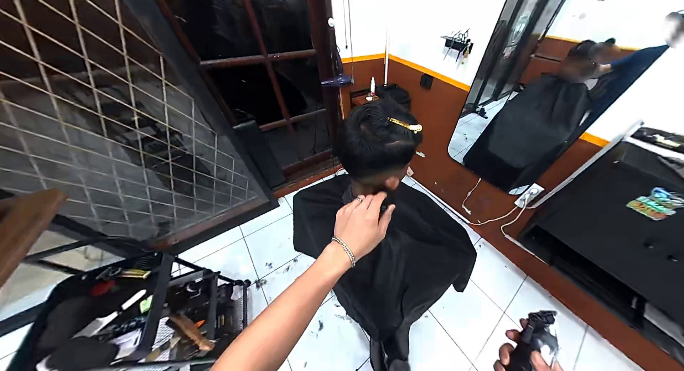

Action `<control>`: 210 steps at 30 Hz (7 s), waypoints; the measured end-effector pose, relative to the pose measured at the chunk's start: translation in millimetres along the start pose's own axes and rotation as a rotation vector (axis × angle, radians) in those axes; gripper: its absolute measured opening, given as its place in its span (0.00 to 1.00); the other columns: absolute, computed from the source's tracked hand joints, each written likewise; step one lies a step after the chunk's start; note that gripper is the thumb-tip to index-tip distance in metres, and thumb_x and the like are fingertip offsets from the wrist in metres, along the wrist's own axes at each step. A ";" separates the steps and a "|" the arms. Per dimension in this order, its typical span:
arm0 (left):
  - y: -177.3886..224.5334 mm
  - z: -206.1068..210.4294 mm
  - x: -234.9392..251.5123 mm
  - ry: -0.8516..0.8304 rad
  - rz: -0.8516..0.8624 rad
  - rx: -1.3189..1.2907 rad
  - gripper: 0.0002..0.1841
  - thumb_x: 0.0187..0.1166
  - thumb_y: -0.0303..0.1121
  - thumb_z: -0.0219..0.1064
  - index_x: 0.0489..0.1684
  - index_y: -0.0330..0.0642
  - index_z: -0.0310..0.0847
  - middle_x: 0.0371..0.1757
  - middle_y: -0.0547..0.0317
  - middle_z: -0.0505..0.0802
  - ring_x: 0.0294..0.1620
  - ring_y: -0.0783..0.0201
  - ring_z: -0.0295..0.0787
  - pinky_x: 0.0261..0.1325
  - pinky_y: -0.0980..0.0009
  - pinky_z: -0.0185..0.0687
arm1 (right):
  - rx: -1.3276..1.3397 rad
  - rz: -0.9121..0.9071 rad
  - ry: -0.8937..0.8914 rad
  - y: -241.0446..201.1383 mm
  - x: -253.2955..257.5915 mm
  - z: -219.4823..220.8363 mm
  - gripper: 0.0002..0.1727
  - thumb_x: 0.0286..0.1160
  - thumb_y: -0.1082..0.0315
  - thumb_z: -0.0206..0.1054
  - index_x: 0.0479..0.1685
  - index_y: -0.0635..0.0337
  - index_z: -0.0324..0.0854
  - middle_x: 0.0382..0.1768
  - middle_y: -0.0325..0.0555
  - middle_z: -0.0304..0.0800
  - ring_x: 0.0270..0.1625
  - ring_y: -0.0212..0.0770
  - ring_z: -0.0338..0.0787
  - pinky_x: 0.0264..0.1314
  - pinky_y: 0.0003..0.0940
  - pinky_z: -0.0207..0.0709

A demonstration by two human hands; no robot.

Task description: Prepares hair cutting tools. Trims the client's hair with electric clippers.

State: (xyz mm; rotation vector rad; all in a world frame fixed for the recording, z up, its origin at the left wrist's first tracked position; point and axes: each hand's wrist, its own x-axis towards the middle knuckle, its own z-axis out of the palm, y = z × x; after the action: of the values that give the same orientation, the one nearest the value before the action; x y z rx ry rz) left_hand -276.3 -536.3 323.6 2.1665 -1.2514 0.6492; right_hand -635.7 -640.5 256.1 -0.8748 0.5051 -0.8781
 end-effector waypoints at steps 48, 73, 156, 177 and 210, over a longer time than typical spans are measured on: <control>-7.1 -27.1 33.1 -0.506 0.207 0.862 0.17 0.82 0.37 0.53 0.51 0.42 0.89 0.28 0.47 0.89 0.18 0.48 0.84 0.16 0.55 0.69 | 0.134 0.350 -1.077 91.1 258.8 176.2 0.14 0.83 0.64 0.61 0.58 0.61 0.83 0.39 0.39 0.91 0.40 0.27 0.91 0.42 0.22 0.86; -42.5 -17.6 17.1 -0.459 0.252 0.728 0.16 0.81 0.36 0.55 0.39 0.37 0.89 0.27 0.48 0.90 0.20 0.52 0.87 0.19 0.58 0.73 | 0.090 0.313 -1.060 99.6 269.0 195.6 0.10 0.82 0.63 0.68 0.49 0.62 0.86 0.35 0.40 0.92 0.38 0.27 0.92 0.40 0.21 0.86; -51.3 -10.5 7.5 -0.456 0.291 0.725 0.21 0.77 0.45 0.57 0.21 0.39 0.85 0.23 0.48 0.92 0.22 0.51 0.90 0.20 0.57 0.76 | -0.119 0.247 -1.056 88.0 256.3 197.0 0.12 0.80 0.56 0.70 0.49 0.55 0.87 0.30 0.34 0.89 0.33 0.24 0.89 0.34 0.22 0.83; -52.3 -7.9 7.7 -0.435 0.298 0.716 0.22 0.78 0.46 0.57 0.20 0.38 0.84 0.22 0.47 0.91 0.22 0.51 0.90 0.21 0.56 0.77 | 0.133 0.225 -1.057 89.1 248.8 185.3 0.15 0.84 0.65 0.58 0.60 0.60 0.83 0.36 0.36 0.87 0.37 0.24 0.86 0.38 0.19 0.81; -56.7 -1.7 8.9 -0.440 0.266 0.660 0.18 0.79 0.39 0.56 0.27 0.38 0.87 0.24 0.49 0.91 0.20 0.53 0.88 0.19 0.59 0.74 | -0.209 0.167 -0.895 80.5 251.2 197.8 0.15 0.78 0.52 0.71 0.48 0.54 0.86 0.27 0.33 0.89 0.28 0.24 0.88 0.26 0.22 0.82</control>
State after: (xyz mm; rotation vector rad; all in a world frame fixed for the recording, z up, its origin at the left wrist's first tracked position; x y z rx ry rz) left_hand -222.5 -517.0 318.3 2.8158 -1.7626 0.8048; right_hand -321.2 -733.2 291.3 -1.2854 -0.1198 -0.2193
